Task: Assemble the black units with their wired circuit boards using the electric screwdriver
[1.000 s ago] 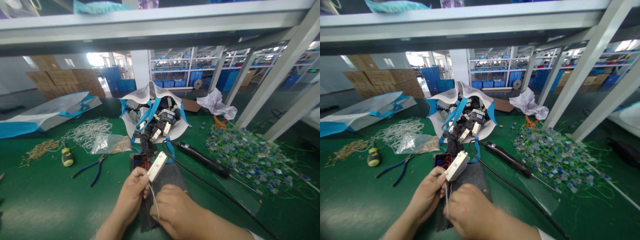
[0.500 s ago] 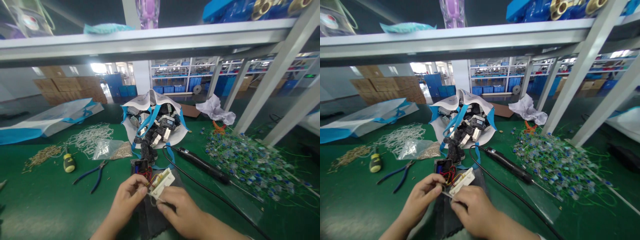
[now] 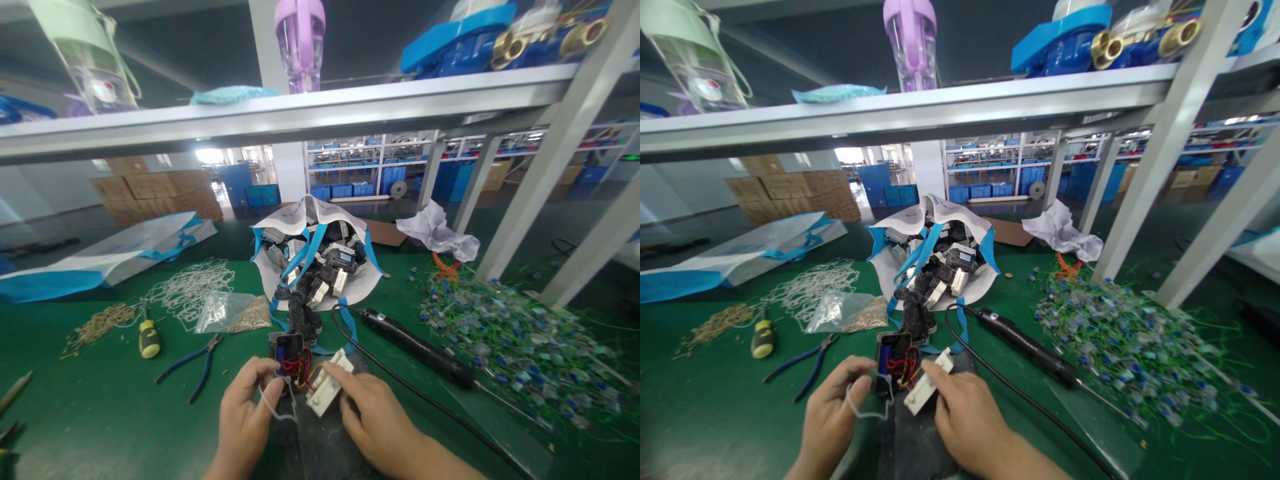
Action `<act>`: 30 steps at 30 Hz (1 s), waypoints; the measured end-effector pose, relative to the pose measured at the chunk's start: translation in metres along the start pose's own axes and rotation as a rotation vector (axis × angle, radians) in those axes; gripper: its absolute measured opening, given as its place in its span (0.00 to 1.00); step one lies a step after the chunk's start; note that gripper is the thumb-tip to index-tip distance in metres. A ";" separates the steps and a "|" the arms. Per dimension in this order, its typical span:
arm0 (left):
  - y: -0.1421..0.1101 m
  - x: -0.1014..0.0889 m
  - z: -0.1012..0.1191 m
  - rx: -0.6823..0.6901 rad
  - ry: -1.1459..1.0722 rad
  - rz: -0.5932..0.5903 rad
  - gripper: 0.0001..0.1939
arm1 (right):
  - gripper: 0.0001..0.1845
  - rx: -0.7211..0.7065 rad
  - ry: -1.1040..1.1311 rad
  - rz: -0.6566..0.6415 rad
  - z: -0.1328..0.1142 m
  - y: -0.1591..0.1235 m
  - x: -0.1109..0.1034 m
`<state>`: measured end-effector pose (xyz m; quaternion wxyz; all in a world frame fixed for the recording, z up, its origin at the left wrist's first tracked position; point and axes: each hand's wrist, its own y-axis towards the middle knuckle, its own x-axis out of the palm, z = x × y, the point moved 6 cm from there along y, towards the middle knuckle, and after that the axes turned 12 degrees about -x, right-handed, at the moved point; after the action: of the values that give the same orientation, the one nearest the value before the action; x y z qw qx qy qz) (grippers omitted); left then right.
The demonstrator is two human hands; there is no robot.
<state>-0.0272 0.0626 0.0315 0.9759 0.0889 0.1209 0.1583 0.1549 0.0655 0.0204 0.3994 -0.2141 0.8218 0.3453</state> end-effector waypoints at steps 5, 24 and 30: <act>-0.001 -0.005 0.007 0.034 -0.085 0.072 0.11 | 0.23 0.089 -0.077 -0.006 0.008 -0.002 0.002; 0.054 -0.049 0.030 -0.125 0.701 -0.216 0.05 | 0.25 -0.035 -0.172 0.124 0.031 -0.007 0.016; 0.145 -0.121 0.073 -0.119 0.748 0.060 0.11 | 0.25 0.026 -0.186 0.082 0.026 -0.005 0.014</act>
<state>-0.1613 0.1478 0.1567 0.8628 -0.0286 0.4566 0.2150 0.1625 0.0804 -0.0044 0.4621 -0.1419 0.7938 0.3690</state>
